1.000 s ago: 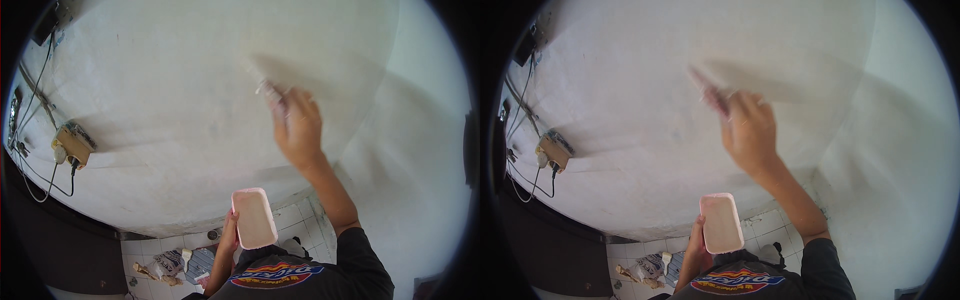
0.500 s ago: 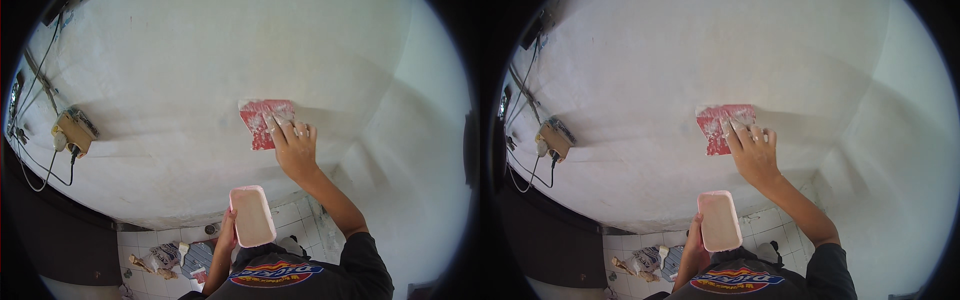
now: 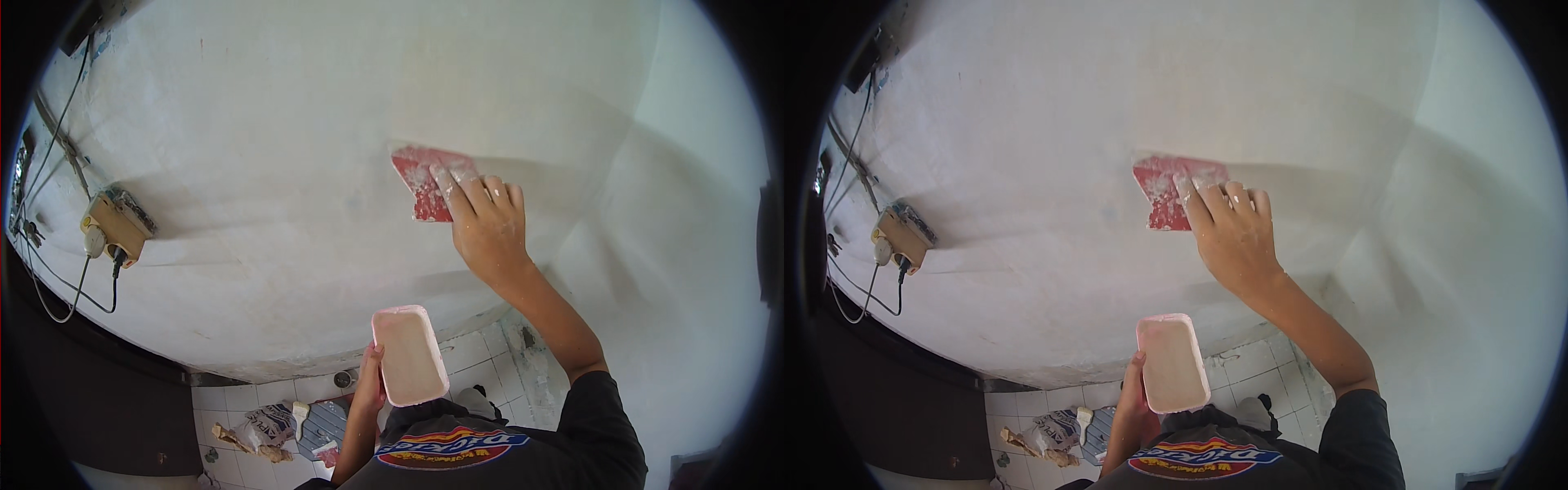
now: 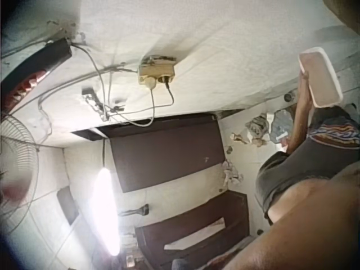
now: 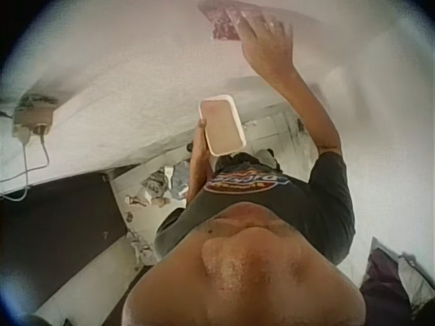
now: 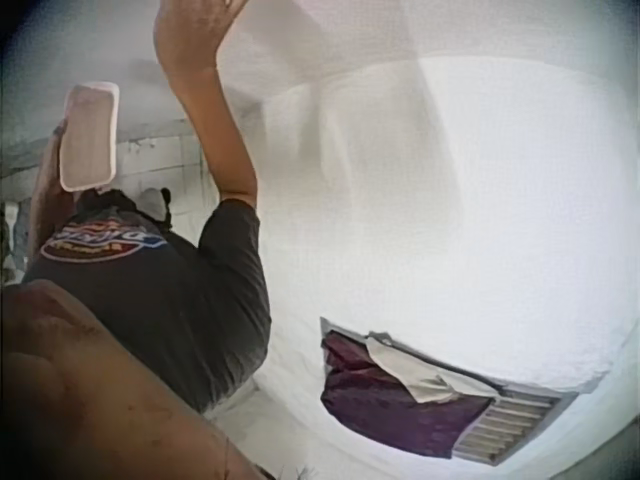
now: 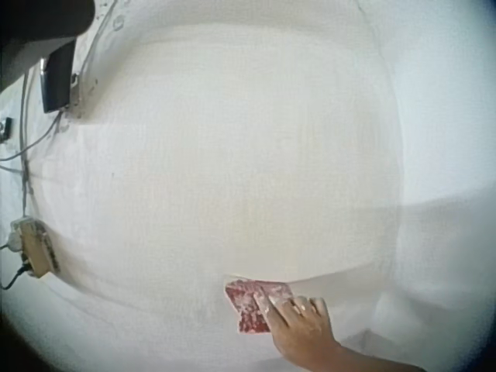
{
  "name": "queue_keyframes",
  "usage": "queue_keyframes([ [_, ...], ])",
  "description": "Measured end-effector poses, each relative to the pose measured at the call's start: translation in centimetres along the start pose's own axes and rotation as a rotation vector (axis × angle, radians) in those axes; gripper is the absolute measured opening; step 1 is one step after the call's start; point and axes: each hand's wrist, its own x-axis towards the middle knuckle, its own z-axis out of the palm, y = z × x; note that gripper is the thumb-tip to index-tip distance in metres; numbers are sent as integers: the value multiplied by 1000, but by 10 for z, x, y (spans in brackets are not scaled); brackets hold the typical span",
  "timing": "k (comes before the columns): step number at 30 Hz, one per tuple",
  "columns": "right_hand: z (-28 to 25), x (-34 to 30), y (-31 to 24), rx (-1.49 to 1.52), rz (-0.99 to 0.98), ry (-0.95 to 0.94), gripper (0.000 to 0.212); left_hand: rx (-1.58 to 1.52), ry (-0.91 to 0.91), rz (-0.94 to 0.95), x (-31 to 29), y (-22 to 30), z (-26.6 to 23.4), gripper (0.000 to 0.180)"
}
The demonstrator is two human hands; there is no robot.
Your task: The person applies wall putty to a wall using a putty knife.
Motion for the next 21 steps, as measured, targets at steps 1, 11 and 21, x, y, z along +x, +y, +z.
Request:
queue_keyframes([
  [1,-1,-3,-1,114,-1,-36,32,31,-8,-6,2,2,-1,60],
  [11,-14,55,54,-147,86,168,32,41,-59,-28,4,6,4,57],
  [21,-31,43,75,-66,152,118,36,69,-22,-38,4,10,5,55],
])
